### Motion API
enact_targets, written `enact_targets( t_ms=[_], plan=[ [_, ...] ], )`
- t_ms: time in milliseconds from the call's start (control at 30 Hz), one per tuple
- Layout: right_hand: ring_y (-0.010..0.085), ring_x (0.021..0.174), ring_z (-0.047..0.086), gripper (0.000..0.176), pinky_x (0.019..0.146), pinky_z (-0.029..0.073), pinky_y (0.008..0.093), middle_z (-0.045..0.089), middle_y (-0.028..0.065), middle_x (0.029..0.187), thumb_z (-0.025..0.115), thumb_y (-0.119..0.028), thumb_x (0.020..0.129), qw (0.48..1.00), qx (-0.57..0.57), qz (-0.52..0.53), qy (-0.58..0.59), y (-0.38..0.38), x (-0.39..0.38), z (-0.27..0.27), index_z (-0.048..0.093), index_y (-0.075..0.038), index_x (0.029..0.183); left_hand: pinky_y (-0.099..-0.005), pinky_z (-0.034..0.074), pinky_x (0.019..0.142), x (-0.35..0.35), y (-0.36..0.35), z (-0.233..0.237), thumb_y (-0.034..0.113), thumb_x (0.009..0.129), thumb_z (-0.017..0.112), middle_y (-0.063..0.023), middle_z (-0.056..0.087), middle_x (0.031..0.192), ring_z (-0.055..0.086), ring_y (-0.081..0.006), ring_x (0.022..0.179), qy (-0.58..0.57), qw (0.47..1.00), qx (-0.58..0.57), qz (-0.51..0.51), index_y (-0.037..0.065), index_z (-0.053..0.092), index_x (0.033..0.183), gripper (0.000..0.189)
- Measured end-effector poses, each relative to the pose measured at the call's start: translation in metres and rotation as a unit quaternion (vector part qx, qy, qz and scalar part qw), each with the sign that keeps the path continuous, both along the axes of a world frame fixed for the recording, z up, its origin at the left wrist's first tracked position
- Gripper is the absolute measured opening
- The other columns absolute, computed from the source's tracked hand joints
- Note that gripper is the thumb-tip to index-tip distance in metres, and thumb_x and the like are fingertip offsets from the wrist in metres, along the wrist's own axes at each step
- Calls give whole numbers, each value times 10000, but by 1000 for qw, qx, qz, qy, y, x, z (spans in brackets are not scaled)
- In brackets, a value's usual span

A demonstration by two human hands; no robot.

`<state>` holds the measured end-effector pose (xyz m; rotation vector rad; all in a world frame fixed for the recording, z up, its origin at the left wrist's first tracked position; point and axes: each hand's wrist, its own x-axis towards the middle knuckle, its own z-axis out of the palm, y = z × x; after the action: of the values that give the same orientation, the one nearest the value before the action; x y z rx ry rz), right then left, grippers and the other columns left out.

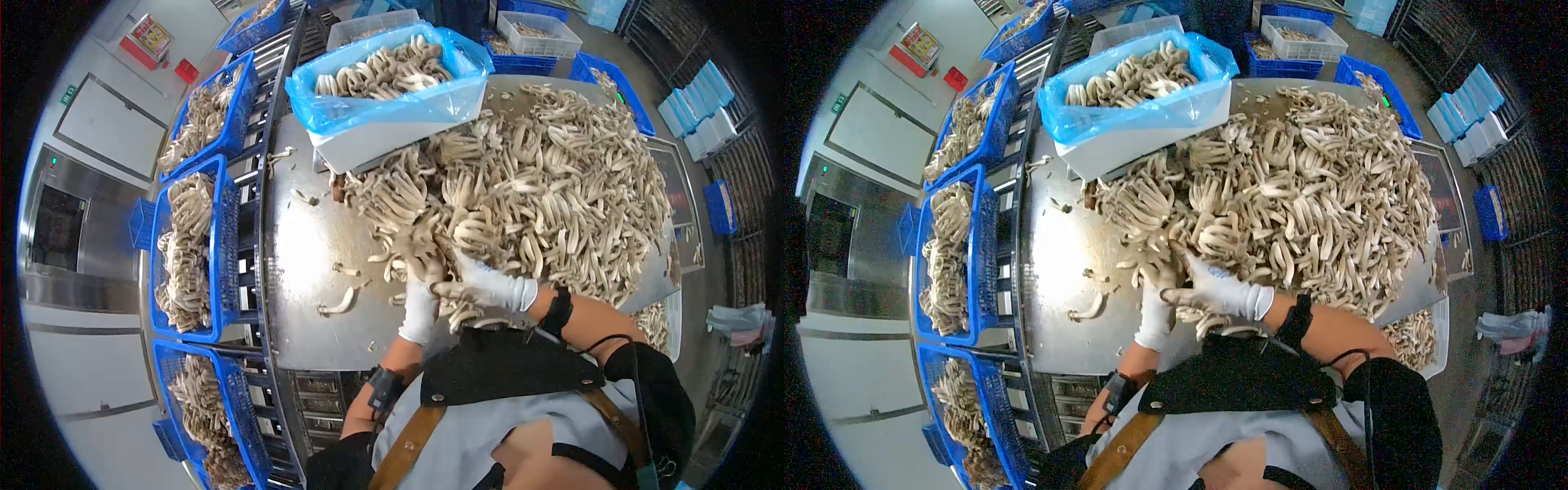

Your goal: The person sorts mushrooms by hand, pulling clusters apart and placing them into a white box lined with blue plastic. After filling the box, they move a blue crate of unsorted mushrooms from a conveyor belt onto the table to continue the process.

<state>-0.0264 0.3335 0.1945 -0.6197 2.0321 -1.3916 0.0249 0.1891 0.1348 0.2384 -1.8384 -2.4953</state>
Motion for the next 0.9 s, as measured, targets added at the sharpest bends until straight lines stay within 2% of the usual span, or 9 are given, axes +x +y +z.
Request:
enact_targets(
  t_ms=[133,267,333,433,500,600,733,867,900],
  plan=[
    [173,1063,572,866,835,518,284,504,135,1294,743,-47,824,860,-315,-210,-342,-21,-1,-40,169,-31,1473,-366,512,810,-12,3,4,152,884,644,-159,655,1078,642,-269,927,6,981,-186,-48,-38,361,1325,558],
    [110,822,582,421,684,513,272,599,48,1029,592,-83,937,835,-321,-253,-370,-8,-28,-53,391,-45,1305,-433,464,905,-24,-11,16,230,885,635,-310,568,1131,560,-437,1062,55,892,-419,-162,-58,355,1325,596],
    [100,757,561,327,623,496,270,614,34,993,569,-121,951,795,-277,-328,-428,-8,-34,-11,463,-50,1252,-447,451,857,-31,-8,35,173,896,585,-263,580,1033,569,-413,979,52,922,-356,-141,-50,497,1175,367],
    [157,1076,558,512,977,437,351,572,49,1234,641,-157,878,892,-221,-282,-276,-2,-58,-26,447,-65,1343,-412,462,781,-46,-7,38,143,877,575,-205,611,905,595,-370,895,68,946,-299,-101,-26,593,996,207],
    [173,1198,501,663,1092,337,336,478,34,1382,686,-139,833,866,-324,-305,-230,-6,-81,-1,374,-54,1413,-415,465,773,-52,-6,34,152,902,577,-219,615,929,592,-390,893,43,955,-277,-98,-16,589,1018,205],
    [226,1273,457,746,1021,423,331,410,102,1415,652,-77,836,893,-354,-258,-107,-14,-150,73,227,-16,1446,-397,466,867,-63,-15,3,173,903,606,-214,619,1031,600,-363,988,86,929,-336,-126,-12,590,1118,284],
    [335,1077,562,673,897,491,383,436,250,1320,648,-173,850,928,-124,-274,222,-18,-276,131,306,3,1402,-394,453,926,-71,-40,10,175,870,623,-209,604,1104,577,-370,1053,106,920,-350,-140,-17,574,1171,361],
    [412,1210,494,640,978,458,394,343,304,1433,576,-310,884,686,419,-142,578,-19,-398,80,365,-38,1424,-400,445,948,-87,-62,17,167,865,621,-224,605,1135,573,-372,1089,73,931,-337,-119,-29,559,1193,387],
    [422,1252,455,619,1010,435,393,314,283,1461,553,-299,887,747,484,-149,430,-31,-390,83,380,-51,1428,-400,446,948,-91,-67,19,167,861,622,-224,599,1143,569,-374,1092,77,929,-342,-116,-31,551,1203,401]
  ],
)
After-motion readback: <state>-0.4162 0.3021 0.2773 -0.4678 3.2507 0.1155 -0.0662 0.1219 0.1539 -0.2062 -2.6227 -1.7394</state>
